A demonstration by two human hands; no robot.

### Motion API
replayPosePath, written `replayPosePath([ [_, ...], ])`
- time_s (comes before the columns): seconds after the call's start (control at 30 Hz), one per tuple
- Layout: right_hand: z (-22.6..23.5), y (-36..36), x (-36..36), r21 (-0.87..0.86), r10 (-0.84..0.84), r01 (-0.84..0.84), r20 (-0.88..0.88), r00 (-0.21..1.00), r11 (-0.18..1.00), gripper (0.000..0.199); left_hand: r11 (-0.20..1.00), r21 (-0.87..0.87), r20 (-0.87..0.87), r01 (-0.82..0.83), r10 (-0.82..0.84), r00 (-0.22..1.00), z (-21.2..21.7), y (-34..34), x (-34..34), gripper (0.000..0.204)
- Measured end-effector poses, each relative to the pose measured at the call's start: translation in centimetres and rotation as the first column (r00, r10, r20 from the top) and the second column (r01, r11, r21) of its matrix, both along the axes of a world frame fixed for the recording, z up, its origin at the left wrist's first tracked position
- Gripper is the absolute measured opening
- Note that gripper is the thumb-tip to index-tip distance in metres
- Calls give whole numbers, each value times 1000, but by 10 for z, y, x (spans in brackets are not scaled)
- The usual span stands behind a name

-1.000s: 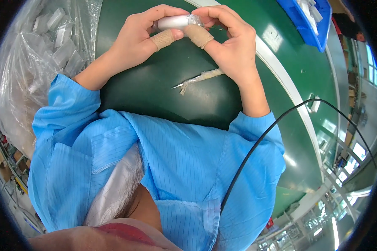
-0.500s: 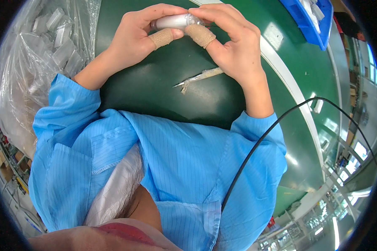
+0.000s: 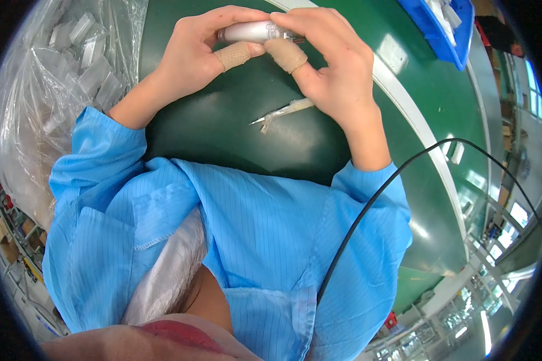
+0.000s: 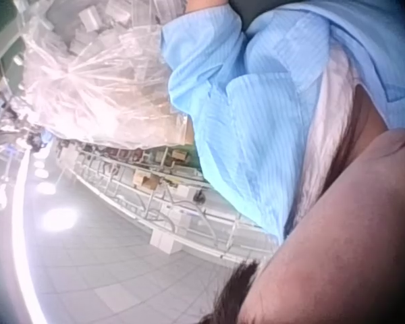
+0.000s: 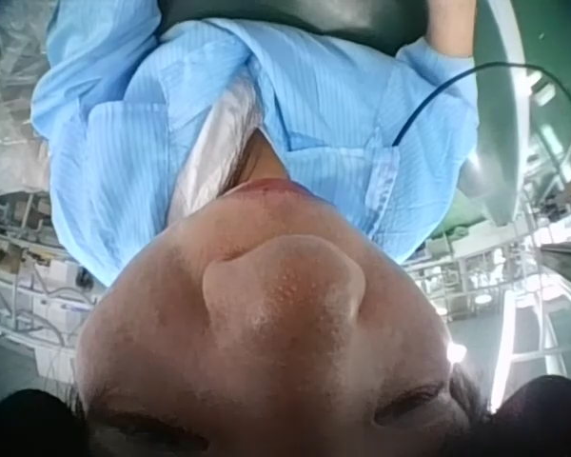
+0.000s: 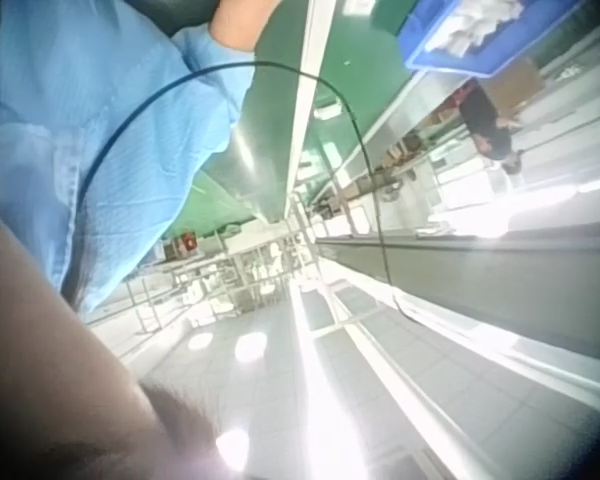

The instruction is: The person assembles electronic devices by taking parts from containers, inserting the components into plastic casings, and pressing them together by hand.

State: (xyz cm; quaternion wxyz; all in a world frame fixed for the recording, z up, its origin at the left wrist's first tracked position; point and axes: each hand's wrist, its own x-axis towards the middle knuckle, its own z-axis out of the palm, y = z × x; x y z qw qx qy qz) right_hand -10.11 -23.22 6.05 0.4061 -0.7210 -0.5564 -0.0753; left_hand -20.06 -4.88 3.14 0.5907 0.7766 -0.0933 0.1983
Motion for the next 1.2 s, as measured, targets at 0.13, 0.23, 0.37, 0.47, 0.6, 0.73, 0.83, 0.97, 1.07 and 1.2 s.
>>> replayPosePath([
  [0.13, 4, 3, 2, 202, 110, 33, -655, 747, 979, 52, 974, -214, 71, 80, -67, 995, -11, 0, 4, 31],
  [0.23, -10, 10, 1, 140, 101, 188, -975, 200, 972, 80, 963, -249, 207, 106, -55, 977, -17, -1, 10, 36],
  [0.37, -29, 16, -17, 323, 325, 40, -929, -178, 946, 77, 998, 67, 369, -14, -12, 929, -26, 5, 13, 54],
  [0.47, -33, 15, -14, 255, 256, 78, -967, 6, 964, 68, 987, 130, 229, -96, 64, 971, 1, -8, -2, 60],
  [0.6, -8, 3, -1, -145, -120, 4, -808, 577, 989, 51, 999, 32, 23, 33, -34, 999, -12, -8, 1, 98],
  [0.73, -2, 10, -10, -4, -37, 37, -108, 994, 999, 75, 993, 48, -49, 111, -109, 993, -18, -5, 2, 101],
  [0.83, -2, 13, -19, -17, -69, 70, 30, 997, 997, 72, 986, 165, 42, 35, -42, 998, -20, -7, 1, 96],
  [0.97, -6, 14, -19, -68, -82, 83, 13, 997, 994, 69, 980, 199, 67, -1, -13, 998, -23, -9, -1, 88],
  [1.07, -12, 13, -18, -31, -84, 85, 21, 996, 996, 67, 963, 263, 133, -62, 28, 991, -26, -11, -1, 82],
  [1.2, -16, 11, -17, -65, -111, 111, -8, 994, 992, 69, 938, 337, 135, -85, 41, 990, -22, -13, -1, 80],
])
